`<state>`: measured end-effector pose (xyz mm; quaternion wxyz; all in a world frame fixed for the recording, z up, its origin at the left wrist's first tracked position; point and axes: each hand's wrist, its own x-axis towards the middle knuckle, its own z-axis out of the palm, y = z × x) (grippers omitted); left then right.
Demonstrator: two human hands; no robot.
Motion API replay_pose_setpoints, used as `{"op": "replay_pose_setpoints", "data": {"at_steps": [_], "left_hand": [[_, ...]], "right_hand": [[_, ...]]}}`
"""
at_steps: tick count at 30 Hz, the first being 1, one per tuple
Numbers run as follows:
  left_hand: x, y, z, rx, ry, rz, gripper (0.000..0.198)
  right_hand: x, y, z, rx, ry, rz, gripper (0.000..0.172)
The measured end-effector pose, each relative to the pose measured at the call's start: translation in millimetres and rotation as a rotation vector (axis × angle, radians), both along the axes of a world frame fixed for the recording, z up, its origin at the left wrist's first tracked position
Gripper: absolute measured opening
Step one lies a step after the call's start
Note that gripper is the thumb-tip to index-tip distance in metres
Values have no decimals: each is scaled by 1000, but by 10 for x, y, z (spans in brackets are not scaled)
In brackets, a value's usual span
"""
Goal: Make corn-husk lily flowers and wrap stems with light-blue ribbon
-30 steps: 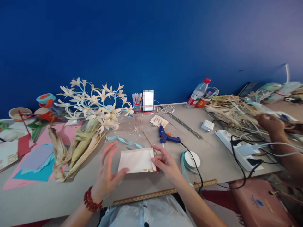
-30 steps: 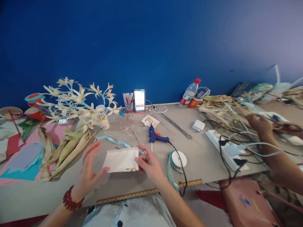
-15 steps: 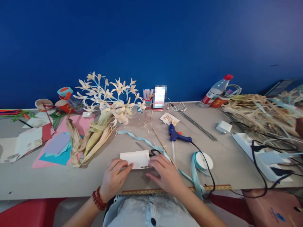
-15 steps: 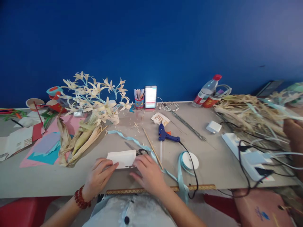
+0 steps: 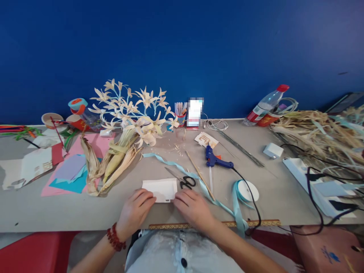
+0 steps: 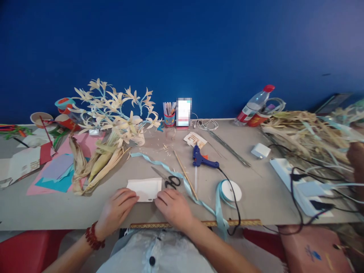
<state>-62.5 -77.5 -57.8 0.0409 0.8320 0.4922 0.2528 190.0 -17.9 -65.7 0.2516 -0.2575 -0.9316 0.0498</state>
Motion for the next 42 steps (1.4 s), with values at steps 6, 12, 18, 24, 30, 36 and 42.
{"op": "replay_pose_setpoints", "data": {"at_steps": [6,12,18,24,30,36,42], "left_hand": [[-18,-12,19,-20,106,1,25],[73,49,41,9,138,-30,28],[123,98,61,-35,26,-41,23],[132,90,57,-95,-3,-24,19],[139,83,54,-186,-94,46,20],[130,147,60,-285,-196,79,20],[152,231,109,-377,-159,162,13]], "right_hand": [[-41,19,11,18,-37,78,15],[-56,59,34,-39,-107,109,16],[-66,45,-17,-48,-128,62,15],[-89,54,-48,-39,-146,79,13],[-102,80,-51,-116,-146,57,12],[-161,216,69,-338,-130,20,14],[-225,292,280,-466,-170,-50,14]]}}
